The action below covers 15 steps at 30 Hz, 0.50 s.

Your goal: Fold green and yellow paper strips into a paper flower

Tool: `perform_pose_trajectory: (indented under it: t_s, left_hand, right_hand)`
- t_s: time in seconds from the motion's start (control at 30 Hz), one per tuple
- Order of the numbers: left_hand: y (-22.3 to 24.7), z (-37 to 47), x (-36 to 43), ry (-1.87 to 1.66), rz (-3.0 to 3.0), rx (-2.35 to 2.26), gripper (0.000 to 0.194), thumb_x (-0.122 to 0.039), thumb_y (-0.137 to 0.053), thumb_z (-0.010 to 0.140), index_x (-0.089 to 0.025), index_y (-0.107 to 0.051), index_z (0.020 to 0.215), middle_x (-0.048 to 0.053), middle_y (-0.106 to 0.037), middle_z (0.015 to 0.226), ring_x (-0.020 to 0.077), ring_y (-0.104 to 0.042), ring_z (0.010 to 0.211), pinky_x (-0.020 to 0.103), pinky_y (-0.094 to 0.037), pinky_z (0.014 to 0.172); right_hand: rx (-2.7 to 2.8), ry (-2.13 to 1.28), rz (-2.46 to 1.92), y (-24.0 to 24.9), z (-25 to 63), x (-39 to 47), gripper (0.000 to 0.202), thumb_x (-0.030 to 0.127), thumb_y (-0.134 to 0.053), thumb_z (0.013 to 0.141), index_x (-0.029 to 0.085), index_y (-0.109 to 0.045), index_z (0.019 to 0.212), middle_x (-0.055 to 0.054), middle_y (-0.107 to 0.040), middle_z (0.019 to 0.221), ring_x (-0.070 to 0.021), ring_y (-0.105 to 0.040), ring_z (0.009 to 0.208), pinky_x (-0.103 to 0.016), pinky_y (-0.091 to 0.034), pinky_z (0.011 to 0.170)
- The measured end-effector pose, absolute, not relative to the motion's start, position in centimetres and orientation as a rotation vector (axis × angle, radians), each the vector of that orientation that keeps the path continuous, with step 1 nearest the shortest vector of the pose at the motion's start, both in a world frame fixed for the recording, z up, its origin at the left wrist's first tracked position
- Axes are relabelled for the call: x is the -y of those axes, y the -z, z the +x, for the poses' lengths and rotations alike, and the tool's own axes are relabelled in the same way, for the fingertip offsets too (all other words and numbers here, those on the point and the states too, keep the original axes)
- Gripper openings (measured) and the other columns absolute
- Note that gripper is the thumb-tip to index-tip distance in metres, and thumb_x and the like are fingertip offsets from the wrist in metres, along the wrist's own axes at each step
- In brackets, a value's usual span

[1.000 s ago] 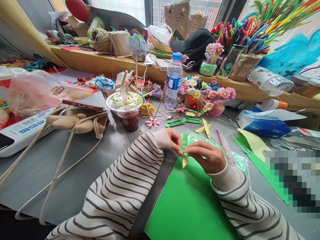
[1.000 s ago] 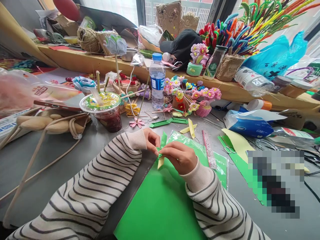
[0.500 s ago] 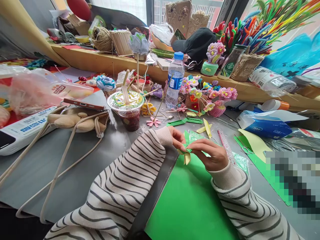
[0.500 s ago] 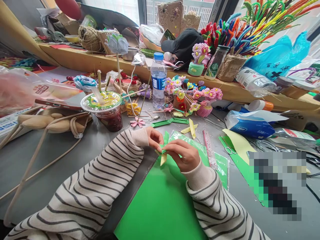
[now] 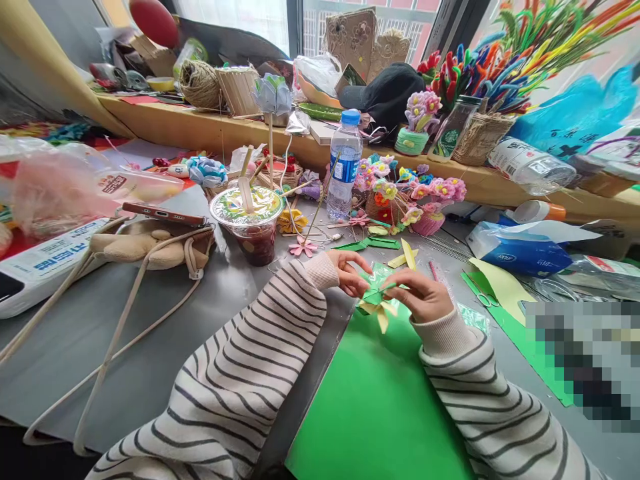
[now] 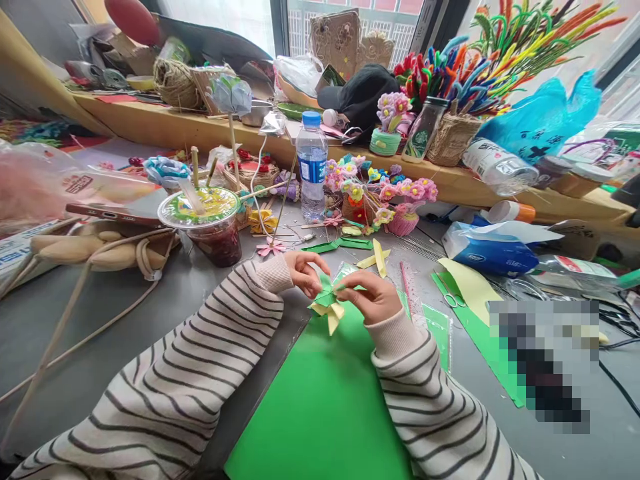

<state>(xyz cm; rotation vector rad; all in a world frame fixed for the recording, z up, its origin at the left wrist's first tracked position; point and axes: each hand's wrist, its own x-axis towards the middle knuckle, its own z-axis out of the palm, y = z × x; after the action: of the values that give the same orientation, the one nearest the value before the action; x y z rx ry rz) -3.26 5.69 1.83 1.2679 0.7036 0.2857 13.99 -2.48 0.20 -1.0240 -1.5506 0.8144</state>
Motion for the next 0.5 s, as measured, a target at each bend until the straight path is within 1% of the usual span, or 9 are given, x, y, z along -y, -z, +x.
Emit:
perform_pose_trajectory:
  t_s: [0.07, 0.13, 0.2, 0.27, 0.3, 0.37, 0.43, 0.5]
  left_hand:
    - [-2.1, -3.5, -5.7, -0.416, 1.278, -0.727, 0.047, -0.035, -0.073, 0.038, -0.013, -0.054, 0.074, -0.001, -0.060, 0.053, 0.0094, -0.056, 0.049, 0.023, -0.043, 0.053]
    - [-2.4, -3.6, -5.6, -0.564, 1.316, -0.752, 0.037, -0.033, -0.072, 0.042, -0.012, -0.056, 0.069, -0.002, -0.059, 0.056, 0.0067, -0.053, 0.052, 0.021, -0.042, 0.054]
    - [-2.6, -3.4, -5.2, -0.567, 1.363, -0.744, 0.030, -0.031, -0.071, 0.048, -0.012, -0.060, 0.069, -0.001, -0.060, 0.064, 0.0066, -0.053, 0.059, 0.020, -0.041, 0.058]
    - [-2.5, -2.9, -4.5, -0.421, 1.354, -0.672, 0.032, -0.033, -0.069, 0.050, -0.013, -0.063, 0.074, 0.001, -0.062, 0.072, 0.0087, -0.054, 0.066, 0.021, -0.041, 0.063]
    - [-2.3, -2.6, -4.0, -0.332, 1.336, -0.656, 0.035, -0.035, -0.069, 0.049, -0.013, -0.063, 0.075, 0.001, -0.062, 0.071, 0.0089, -0.054, 0.065, 0.021, -0.041, 0.064]
    - [-1.9, -1.9, -3.1, -0.222, 1.233, -0.609, 0.039, -0.040, -0.069, 0.047, -0.013, -0.064, 0.074, 0.000, -0.062, 0.063, 0.0093, -0.054, 0.059, 0.023, -0.041, 0.064]
    - [-1.3, -1.2, -2.3, -0.173, 1.087, -0.472, 0.040, -0.044, -0.066, 0.052, -0.013, -0.063, 0.076, 0.003, -0.064, 0.066, 0.0115, -0.057, 0.059, 0.026, -0.041, 0.064]
    - [-0.9, -0.7, -1.8, -0.186, 1.022, -0.473, 0.035, -0.040, -0.068, 0.052, -0.013, -0.063, 0.074, 0.004, -0.065, 0.067, 0.0126, -0.058, 0.059, 0.027, -0.041, 0.064]
  right_hand:
    - [1.346, -1.092, -1.066, 0.2, 14.7, 2.0, 0.010, 0.029, -0.062, 0.064, 0.020, -0.060, 0.065, 0.002, -0.055, 0.063, -0.0083, -0.052, 0.054, -0.022, -0.044, 0.050]
    - [1.098, -1.306, -1.021, 0.5, 15.2, 1.6, 0.020, 0.038, -0.065, 0.058, 0.020, -0.056, 0.061, 0.004, -0.050, 0.056, -0.0065, -0.046, 0.047, -0.020, -0.038, 0.040]
    - [1.047, -1.358, -1.011, 0.6, 15.4, 1.1, 0.028, 0.044, -0.064, 0.055, 0.019, -0.050, 0.054, 0.005, -0.044, 0.051, -0.0054, -0.040, 0.042, -0.018, -0.032, 0.034]
    - [1.045, -1.389, -1.018, 0.6, 15.4, 0.9, 0.033, 0.046, -0.064, 0.053, 0.019, -0.045, 0.050, 0.006, -0.040, 0.049, -0.0050, -0.037, 0.039, -0.018, -0.029, 0.032]
    - [1.049, -1.409, -1.023, 0.6, 15.3, 0.8, 0.034, 0.047, -0.063, 0.052, 0.020, -0.044, 0.049, 0.005, -0.040, 0.048, -0.0054, -0.037, 0.039, -0.018, -0.029, 0.031]
    - [1.066, -1.449, -1.039, 0.7, 15.0, 0.8, 0.035, 0.050, -0.062, 0.052, 0.020, -0.044, 0.049, 0.005, -0.040, 0.048, -0.0067, -0.038, 0.037, -0.020, -0.030, 0.030]
    - [1.079, -1.485, -1.055, 1.0, 14.7, 0.9, 0.035, 0.052, -0.059, 0.054, 0.020, -0.047, 0.051, 0.004, -0.040, 0.045, -0.0079, -0.038, 0.035, -0.023, -0.032, 0.029]
    - [1.177, -1.280, -1.125, 1.3, 14.7, 0.9, 0.036, 0.055, -0.053, 0.059, 0.019, -0.052, 0.056, 0.003, -0.043, 0.044, -0.0093, -0.041, 0.034, -0.024, -0.034, 0.030]
